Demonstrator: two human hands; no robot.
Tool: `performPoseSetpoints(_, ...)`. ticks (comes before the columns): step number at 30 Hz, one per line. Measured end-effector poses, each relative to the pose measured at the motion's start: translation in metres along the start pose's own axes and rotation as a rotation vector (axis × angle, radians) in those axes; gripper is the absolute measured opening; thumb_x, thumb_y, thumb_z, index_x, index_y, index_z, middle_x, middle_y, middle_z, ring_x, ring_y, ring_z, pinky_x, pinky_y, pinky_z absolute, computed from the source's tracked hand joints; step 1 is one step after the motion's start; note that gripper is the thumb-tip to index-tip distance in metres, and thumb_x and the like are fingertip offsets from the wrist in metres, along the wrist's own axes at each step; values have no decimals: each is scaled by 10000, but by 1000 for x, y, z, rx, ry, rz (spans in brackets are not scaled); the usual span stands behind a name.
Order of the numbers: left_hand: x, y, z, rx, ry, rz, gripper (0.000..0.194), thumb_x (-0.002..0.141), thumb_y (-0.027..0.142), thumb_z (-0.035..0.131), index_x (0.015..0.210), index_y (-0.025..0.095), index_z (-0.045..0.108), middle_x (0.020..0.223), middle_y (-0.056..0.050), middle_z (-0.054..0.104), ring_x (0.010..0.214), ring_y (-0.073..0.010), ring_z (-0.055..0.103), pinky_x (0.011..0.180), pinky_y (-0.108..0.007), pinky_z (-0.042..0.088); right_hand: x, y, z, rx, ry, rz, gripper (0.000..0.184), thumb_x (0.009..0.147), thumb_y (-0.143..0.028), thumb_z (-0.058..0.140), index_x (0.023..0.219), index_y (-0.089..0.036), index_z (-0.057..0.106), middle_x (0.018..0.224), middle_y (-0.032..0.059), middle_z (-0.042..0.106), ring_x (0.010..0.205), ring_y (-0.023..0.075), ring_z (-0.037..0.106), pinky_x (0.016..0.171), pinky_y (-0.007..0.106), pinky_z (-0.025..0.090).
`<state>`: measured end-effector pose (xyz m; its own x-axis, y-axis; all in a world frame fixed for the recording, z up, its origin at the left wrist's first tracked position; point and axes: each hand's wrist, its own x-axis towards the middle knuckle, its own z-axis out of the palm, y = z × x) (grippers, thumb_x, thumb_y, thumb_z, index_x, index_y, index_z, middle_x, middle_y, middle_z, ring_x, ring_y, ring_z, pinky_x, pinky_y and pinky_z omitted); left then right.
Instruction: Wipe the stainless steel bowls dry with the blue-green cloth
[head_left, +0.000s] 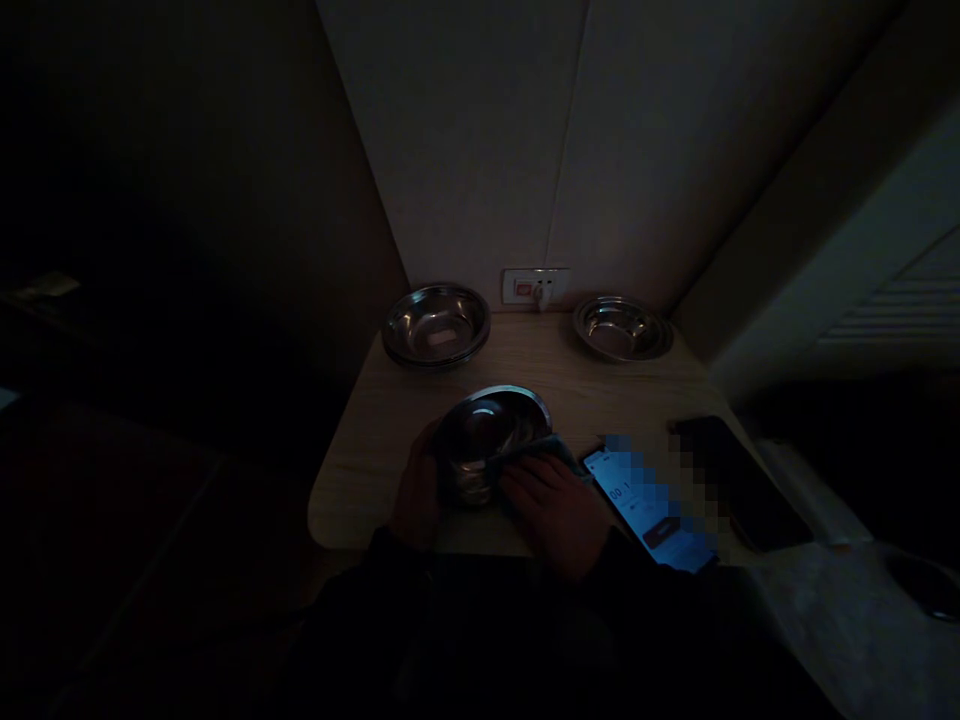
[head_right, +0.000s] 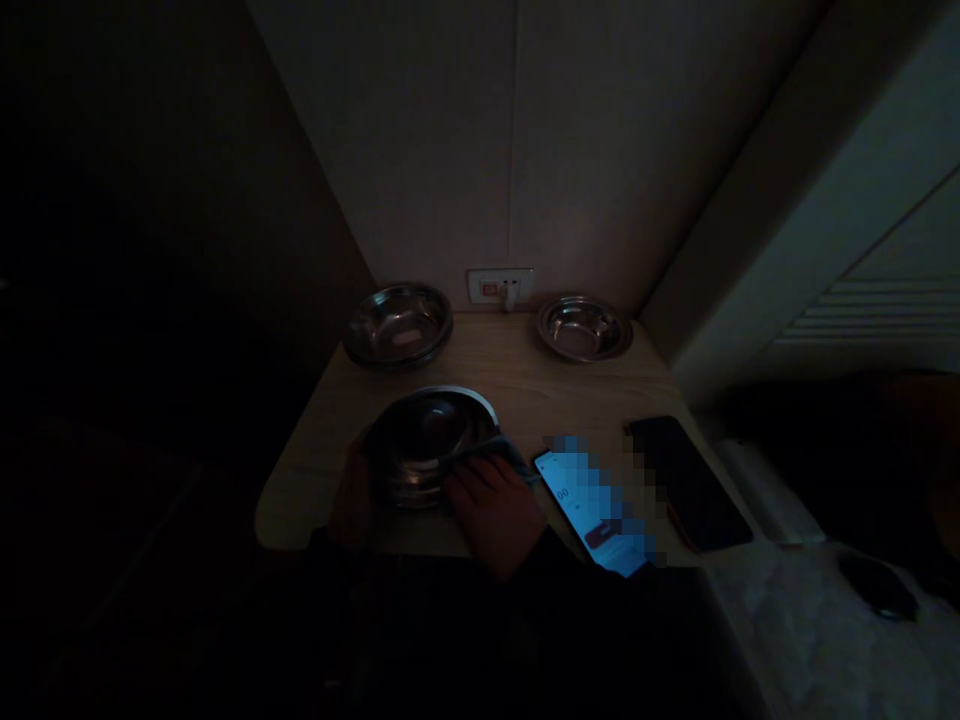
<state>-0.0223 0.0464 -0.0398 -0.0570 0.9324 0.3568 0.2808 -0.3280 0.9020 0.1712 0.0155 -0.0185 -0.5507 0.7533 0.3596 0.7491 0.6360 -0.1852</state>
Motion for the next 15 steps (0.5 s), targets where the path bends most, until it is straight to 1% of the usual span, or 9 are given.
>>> performPoseSetpoints(3, -1, -4, -3, 19, -70, 14, 513, 905, 477, 297, 1272, 159, 463, 1252, -116, 566, 1152, -217, 527, 979, -350, 411, -2, 2, -2, 32, -13, -12, 249, 817, -156, 554, 1055, -166, 625, 1122, 64, 651, 1056, 244, 536, 960, 423, 393)
performPoseSetpoints(5, -3, -6, -3, 22, -88, 16, 505, 911, 452, 301, 1293, 152, 440, 1240, -123, 573, 1136, -217, 541, 965, -343, 421, -2, 2, -1, 50, -11, -23, 250, 822, -147, 540, 1055, -171, 625, 1107, 67, 658, 1054, 237, 536, 957, 423, 393)
performPoseSetpoints(8, -5, -5, 0, 12, -66, 30, 478, 923, 413, 292, 1296, 152, 437, 1213, -120, 592, 1109, -208, 560, 946, -331, 435, 5, -6, 6, 128, -8, -31, 259, 832, -141, 513, 1066, -174, 617, 1091, 71, 663, 1057, 217, 530, 940, 393, 411)
performPoseSetpoints(12, -9, -4, 3, 64, 19, 32, 417, 930, 351, 307, 1266, 161, 465, 1206, -104, 597, 1053, -186, 589, 907, -314, 458, 21, -22, 21, 281, 28, -15, 302, 796, -139, 538, 1093, -144, 594, 1114, 77, 651, 1053, 206, 529, 913, 348, 438)
performPoseSetpoints(14, -10, -6, 2, 83, 31, 10, 408, 931, 342, 306, 1256, 158, 469, 1207, -106, 596, 1042, -183, 592, 899, -316, 462, 24, -23, 23, 278, 56, -22, 289, 798, -137, 544, 1082, -143, 597, 1109, 72, 654, 1038, 211, 538, 900, 350, 445)
performPoseSetpoints(15, -10, -7, 1, 75, 17, 9, 410, 931, 343, 304, 1259, 159, 464, 1206, -106, 597, 1050, -184, 588, 903, -320, 460, 23, -20, 21, 251, 61, -37, 264, 809, -137, 540, 1064, -152, 604, 1094, 66, 662, 1020, 212, 547, 893, 359, 446)
